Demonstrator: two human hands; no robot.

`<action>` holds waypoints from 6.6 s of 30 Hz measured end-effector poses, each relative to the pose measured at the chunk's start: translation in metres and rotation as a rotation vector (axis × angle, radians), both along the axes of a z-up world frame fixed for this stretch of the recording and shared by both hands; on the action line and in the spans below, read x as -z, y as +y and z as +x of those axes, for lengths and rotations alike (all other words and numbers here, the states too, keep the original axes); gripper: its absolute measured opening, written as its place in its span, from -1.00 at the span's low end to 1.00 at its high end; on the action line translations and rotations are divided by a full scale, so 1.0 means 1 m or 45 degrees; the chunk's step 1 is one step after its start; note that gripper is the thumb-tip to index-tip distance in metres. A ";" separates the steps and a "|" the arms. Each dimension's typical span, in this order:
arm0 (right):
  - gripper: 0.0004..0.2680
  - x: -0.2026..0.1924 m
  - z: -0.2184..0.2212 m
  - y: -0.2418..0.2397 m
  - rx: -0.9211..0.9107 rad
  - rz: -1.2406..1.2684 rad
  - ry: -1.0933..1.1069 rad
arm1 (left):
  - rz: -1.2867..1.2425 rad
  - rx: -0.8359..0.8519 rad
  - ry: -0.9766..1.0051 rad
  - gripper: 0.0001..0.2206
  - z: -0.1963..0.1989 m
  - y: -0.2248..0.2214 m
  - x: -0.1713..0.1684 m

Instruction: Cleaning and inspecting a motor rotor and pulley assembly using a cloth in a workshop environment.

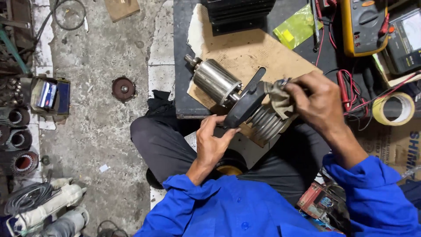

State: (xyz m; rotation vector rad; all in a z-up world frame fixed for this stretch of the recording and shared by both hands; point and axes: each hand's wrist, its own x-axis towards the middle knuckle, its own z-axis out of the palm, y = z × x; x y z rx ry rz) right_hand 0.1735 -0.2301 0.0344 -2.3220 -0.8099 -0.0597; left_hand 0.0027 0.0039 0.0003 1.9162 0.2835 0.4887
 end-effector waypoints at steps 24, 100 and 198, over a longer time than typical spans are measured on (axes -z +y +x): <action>-0.92 -0.005 -0.006 0.059 -0.101 0.332 0.219 | 0.181 -0.012 -0.100 -0.55 0.009 -0.007 -0.015; -0.93 0.045 0.009 0.035 0.099 0.295 0.688 | 0.257 -0.079 -0.053 -0.58 0.005 -0.013 -0.017; -0.89 0.018 -0.040 0.062 0.076 0.181 -0.150 | -0.015 -0.054 -0.176 -0.56 -0.008 -0.008 0.021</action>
